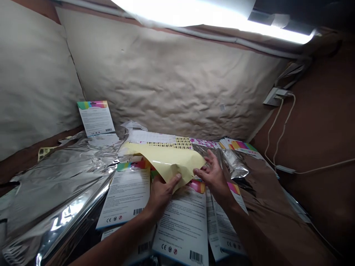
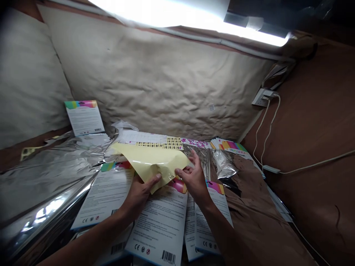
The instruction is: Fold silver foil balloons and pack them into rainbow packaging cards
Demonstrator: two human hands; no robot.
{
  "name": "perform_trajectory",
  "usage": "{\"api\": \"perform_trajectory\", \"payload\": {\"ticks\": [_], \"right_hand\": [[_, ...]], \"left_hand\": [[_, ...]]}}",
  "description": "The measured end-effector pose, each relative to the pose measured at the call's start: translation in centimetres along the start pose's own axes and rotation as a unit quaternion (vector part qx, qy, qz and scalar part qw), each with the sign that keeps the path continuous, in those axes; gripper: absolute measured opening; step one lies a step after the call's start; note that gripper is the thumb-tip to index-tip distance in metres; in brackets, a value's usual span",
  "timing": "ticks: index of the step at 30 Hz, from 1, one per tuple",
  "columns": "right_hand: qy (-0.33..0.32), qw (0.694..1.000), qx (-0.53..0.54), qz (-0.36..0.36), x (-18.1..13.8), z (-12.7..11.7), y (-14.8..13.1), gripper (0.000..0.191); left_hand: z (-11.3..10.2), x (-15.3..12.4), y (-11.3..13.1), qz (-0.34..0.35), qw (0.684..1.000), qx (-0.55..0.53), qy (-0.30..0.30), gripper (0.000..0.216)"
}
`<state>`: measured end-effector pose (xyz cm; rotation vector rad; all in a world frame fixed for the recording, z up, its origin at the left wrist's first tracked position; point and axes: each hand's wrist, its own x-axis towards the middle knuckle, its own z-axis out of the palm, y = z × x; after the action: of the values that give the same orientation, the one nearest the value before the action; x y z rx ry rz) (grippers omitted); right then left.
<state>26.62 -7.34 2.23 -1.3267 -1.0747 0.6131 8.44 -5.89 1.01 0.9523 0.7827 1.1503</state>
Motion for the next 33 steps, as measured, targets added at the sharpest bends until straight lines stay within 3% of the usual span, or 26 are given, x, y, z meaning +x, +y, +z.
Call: {"api": "perform_trajectory", "payload": {"ticks": [3,5,7,9,12,19,29,33], "right_hand": [[0.100,0.957,-0.202,-0.182,-0.6,-0.5,-0.8,0.062],[0.041,0.929,-0.238,-0.281,-1.4,-0.4,-1.4,0.028],[-0.057,0.922,-0.222,-0.311,-2.3,0.3,-1.7,0.016],[-0.105,0.927,-0.199,-0.300,-3.0,1.0,-1.8,0.017],[-0.106,0.941,-0.173,-0.271,-3.5,1.7,-1.7,0.016],[-0.149,0.961,-0.131,-0.194,-3.5,1.2,-2.1,0.017],[-0.138,0.957,-0.173,-0.188,-3.5,0.7,-2.1,0.013],[-0.150,0.968,-0.156,-0.124,-3.2,0.6,-2.3,0.011]], "left_hand": [[0.1,0.0,-0.1,0.009,1.000,0.007,0.026,0.048],[0.0,-0.1,-0.2,0.023,0.999,0.034,0.025,0.044],[0.0,-0.2,-0.1,0.050,0.996,0.070,0.009,0.037],[0.0,-0.3,0.0,0.081,0.991,0.104,-0.008,0.030],[0.0,-0.5,0.1,0.104,0.982,0.158,-0.026,0.025],[0.2,-0.8,0.2,0.092,0.975,0.201,-0.005,0.026],[0.5,-1.4,0.3,0.087,0.967,0.240,0.001,0.024],[0.3,-1.5,-0.1,0.090,0.957,0.276,0.012,0.023]]}}
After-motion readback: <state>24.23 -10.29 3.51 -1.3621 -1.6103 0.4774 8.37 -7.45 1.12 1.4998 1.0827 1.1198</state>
